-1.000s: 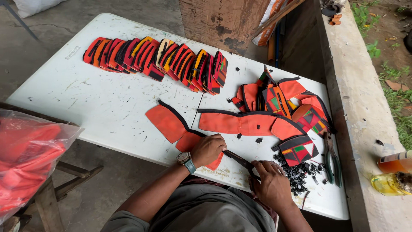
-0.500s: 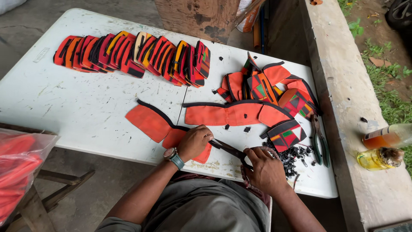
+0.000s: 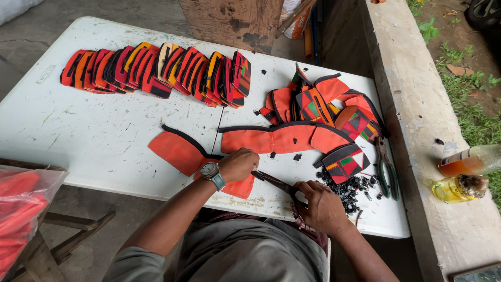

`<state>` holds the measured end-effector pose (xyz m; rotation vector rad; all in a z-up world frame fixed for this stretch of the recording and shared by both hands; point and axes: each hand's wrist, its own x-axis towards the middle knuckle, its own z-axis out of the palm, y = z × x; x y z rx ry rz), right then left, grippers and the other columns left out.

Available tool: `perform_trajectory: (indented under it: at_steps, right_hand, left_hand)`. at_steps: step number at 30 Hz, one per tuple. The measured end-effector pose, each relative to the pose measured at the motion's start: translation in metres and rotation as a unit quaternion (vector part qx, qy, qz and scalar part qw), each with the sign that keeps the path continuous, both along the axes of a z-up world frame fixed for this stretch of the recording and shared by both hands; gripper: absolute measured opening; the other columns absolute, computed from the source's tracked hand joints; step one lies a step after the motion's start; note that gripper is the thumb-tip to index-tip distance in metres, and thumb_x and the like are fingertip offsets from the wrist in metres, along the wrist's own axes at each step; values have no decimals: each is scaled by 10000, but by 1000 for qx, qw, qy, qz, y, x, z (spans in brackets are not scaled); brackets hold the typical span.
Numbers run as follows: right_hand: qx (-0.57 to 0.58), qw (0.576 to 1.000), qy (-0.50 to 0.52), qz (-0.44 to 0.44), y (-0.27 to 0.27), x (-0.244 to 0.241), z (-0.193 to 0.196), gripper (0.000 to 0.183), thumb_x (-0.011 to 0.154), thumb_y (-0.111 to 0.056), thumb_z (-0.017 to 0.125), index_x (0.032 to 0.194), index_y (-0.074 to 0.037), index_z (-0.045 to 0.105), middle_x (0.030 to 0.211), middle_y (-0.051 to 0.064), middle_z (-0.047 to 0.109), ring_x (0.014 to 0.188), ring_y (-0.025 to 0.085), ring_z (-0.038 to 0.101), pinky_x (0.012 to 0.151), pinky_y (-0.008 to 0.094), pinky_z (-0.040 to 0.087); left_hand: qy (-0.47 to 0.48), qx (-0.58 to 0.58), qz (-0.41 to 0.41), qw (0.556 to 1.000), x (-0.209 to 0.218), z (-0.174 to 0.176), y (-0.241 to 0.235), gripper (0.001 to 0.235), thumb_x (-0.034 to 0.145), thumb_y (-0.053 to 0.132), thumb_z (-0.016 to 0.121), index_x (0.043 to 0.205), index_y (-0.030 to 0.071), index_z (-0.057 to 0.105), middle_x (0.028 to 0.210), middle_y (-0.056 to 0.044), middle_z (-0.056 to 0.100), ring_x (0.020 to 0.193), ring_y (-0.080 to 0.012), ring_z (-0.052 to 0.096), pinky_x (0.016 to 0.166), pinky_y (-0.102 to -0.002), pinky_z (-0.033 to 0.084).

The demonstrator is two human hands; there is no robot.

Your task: The person uses scissors and pliers to trim excess fabric and remove zipper pulls from small patterned pouches. They handle each pouch one at a time, cutting along edges and pulling off zipper tabs, then place the finished items into a pile on the table.

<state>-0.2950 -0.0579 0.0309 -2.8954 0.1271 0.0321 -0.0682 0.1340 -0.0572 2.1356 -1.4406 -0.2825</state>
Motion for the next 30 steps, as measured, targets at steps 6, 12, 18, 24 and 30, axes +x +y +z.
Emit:
perform_trajectory:
  at_steps: [6, 12, 18, 24, 30]
  right_hand:
    - [-14, 999, -42, 32, -4, 5, -12, 519, 757, -298, 767, 1222, -115, 624, 1045, 109, 711, 983, 344, 693, 915, 437, 541]
    - [-29, 997, -55, 42, -1, 2, -10, 542, 764, -326, 774, 1241, -115, 628, 1019, 126, 703, 967, 352, 688, 898, 432, 539]
    - [-19, 997, -67, 44, 8, 10, -11, 472, 801, -339, 758, 1194, -110, 634, 999, 108, 707, 928, 341, 696, 860, 420, 555]
    - [-13, 1000, -15, 24, 5, 11, -13, 424, 837, -345, 731, 1205, -158, 633, 1059, 71, 716, 940, 326, 702, 777, 434, 560]
    - [23, 998, -50, -13, -4, 22, 8, 477, 791, -410, 742, 1211, -207, 647, 1084, 73, 720, 1027, 329, 695, 811, 438, 569]
  left_hand:
    - [39, -29, 22, 999, -7, 8, 14, 74, 885, 44, 654, 824, 8, 632, 889, -130, 687, 898, -316, 665, 816, -432, 528]
    - [66, -30, 44, 996, -15, 21, 15, 70, 898, 47, 646, 839, 10, 639, 916, -127, 675, 917, -311, 665, 820, -420, 532]
    - [57, -67, 55, 995, -19, 14, 22, 88, 903, 49, 654, 829, 2, 651, 895, -141, 666, 916, -325, 653, 838, -436, 520]
    - [41, -99, 75, 991, -25, 8, 21, 76, 915, 34, 608, 859, 5, 651, 907, -154, 661, 896, -336, 650, 829, -440, 516]
    - [87, -188, 129, 970, -46, 27, 44, 148, 933, 168, 686, 902, 25, 661, 915, -142, 692, 878, -337, 669, 771, -452, 528]
